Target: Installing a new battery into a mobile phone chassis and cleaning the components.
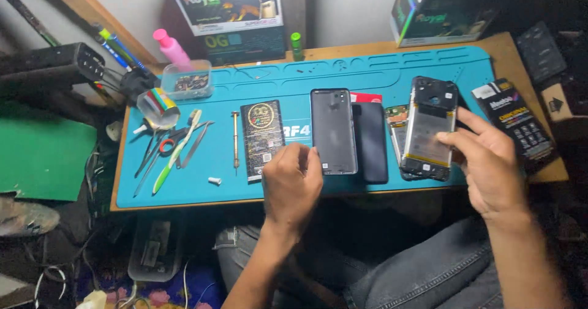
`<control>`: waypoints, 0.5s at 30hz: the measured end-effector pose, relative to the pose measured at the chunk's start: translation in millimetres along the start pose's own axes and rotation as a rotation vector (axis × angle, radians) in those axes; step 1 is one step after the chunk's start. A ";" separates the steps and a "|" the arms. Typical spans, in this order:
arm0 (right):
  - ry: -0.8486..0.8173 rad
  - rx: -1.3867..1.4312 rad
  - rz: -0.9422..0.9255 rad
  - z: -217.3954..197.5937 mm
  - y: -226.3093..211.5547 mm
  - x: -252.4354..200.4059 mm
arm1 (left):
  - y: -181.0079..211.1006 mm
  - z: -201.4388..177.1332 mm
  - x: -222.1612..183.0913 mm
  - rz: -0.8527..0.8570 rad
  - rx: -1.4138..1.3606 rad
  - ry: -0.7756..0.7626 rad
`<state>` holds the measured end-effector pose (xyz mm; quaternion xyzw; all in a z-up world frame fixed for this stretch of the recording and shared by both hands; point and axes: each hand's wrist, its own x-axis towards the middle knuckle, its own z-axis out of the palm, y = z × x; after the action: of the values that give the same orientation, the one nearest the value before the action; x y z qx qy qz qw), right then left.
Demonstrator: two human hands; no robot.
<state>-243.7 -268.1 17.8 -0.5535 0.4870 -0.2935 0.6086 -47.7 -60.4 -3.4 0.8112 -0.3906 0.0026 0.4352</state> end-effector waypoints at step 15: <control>0.196 0.020 -0.078 -137.4 42.2 24.4 | 3.4 108.5 160.1 0.283 0.309 -0.240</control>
<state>-368.8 -334.2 -17.3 -0.5348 0.5191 -0.3745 0.5516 24.9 -239.3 -13.2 0.7998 -0.5443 0.0270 0.2519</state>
